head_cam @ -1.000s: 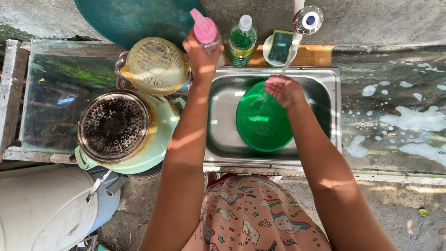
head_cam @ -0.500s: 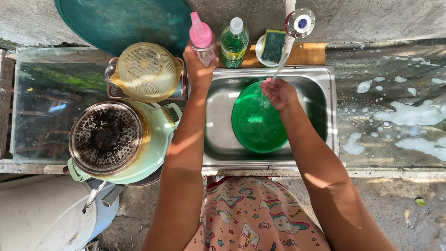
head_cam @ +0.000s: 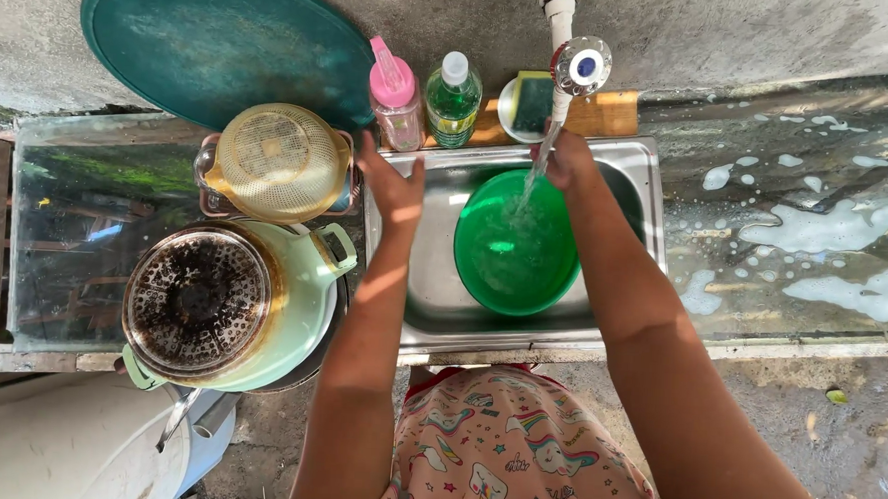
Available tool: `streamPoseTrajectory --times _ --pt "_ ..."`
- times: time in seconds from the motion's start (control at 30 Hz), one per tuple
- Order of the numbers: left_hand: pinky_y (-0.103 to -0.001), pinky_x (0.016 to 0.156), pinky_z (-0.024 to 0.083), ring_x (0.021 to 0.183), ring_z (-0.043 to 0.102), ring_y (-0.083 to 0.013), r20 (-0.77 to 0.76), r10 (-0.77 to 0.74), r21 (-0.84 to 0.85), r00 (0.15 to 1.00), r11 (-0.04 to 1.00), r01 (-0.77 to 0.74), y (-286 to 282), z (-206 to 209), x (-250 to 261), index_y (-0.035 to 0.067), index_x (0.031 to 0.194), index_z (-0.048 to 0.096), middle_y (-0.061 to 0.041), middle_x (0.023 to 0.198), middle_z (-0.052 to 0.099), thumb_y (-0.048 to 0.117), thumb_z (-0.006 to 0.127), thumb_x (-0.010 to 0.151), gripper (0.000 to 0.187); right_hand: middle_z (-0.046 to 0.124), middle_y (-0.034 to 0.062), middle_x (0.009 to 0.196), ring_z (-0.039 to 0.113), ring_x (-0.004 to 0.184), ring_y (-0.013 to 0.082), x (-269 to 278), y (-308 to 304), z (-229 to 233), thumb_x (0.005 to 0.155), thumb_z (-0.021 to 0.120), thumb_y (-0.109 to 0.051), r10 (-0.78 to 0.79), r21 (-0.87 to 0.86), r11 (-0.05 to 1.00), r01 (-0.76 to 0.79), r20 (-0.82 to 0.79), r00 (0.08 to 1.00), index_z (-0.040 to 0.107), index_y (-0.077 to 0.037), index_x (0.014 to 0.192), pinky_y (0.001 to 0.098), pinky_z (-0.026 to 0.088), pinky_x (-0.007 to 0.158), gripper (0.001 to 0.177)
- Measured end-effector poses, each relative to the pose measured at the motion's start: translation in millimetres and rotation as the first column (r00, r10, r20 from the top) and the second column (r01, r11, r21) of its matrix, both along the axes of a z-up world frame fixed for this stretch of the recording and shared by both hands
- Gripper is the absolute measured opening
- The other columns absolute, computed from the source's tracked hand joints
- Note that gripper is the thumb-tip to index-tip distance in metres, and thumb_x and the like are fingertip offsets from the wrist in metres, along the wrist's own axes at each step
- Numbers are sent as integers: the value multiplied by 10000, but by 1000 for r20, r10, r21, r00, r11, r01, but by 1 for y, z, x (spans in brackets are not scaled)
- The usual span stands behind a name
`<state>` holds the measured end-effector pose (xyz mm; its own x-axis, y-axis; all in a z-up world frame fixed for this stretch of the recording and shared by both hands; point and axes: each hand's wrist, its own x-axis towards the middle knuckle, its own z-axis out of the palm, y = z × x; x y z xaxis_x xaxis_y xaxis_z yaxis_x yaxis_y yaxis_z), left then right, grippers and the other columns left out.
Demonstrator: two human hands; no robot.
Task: The recorder is washing a variety of kitchenware including plates, pots, and a green bowl at an outdoor sink.
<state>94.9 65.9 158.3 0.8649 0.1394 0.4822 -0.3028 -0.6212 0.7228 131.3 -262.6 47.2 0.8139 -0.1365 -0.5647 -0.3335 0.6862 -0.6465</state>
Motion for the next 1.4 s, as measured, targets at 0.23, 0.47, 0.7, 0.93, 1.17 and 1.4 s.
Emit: streamPoseTrajectory --times 0.23,0.47,0.7,0.93,1.17,1.4 --pt "-490 1104 435 1252 552 -427 -139 -92 -279 986 959 50 -48 -91 -40 -34 1436 466 -264 1332 571 220 738 941 619 606 133 1294 644 950 257 -2 -52 3 1040 574 -273 -39 -213 977 13 -118 992 570 -53 1355 364 611 779 384" --pt "-384 971 443 1221 607 -304 -267 -723 -954 637 108 -278 -117 -145 -46 41 1363 585 -136 1329 667 609 323 1063 694 564 145 873 542 744 234 -46 -43 3 1112 530 -357 -361 -664 685 300 49 931 660 -8 1160 345 458 607 376" --pt "-370 1069 457 1236 608 -258 -239 -717 -900 654 -89 -426 -166 -167 -37 -7 1363 581 -122 1353 650 593 257 1080 738 705 160 893 701 846 282 -93 71 26 1066 347 -414 -281 409 873 265 -24 960 639 41 1077 384 596 807 541" --pt "-379 1142 440 1240 612 -266 -180 -588 -896 789 -232 -378 -172 -178 -40 -69 1317 591 -183 1334 649 409 253 1122 617 685 242 1101 692 1040 353 -97 84 8 1088 338 -396 -435 435 807 400 -21 900 598 86 1139 457 580 999 550" --pt "-368 1171 397 1295 571 -277 -190 -551 -903 812 -227 -365 -170 -189 -51 -97 1363 549 -200 1392 606 387 273 1103 615 654 256 1160 657 1126 368 -109 90 -20 1091 337 -333 -504 401 771 496 -93 859 577 78 1126 460 564 1031 478" --pt "-350 1147 415 1272 581 -274 -252 -535 -916 806 -135 -377 -185 -230 -28 -117 1338 564 -235 1402 598 368 277 1092 615 660 243 1118 653 1065 360 -96 82 -53 1085 271 -363 -498 474 746 467 -68 865 573 84 1120 456 562 993 541"
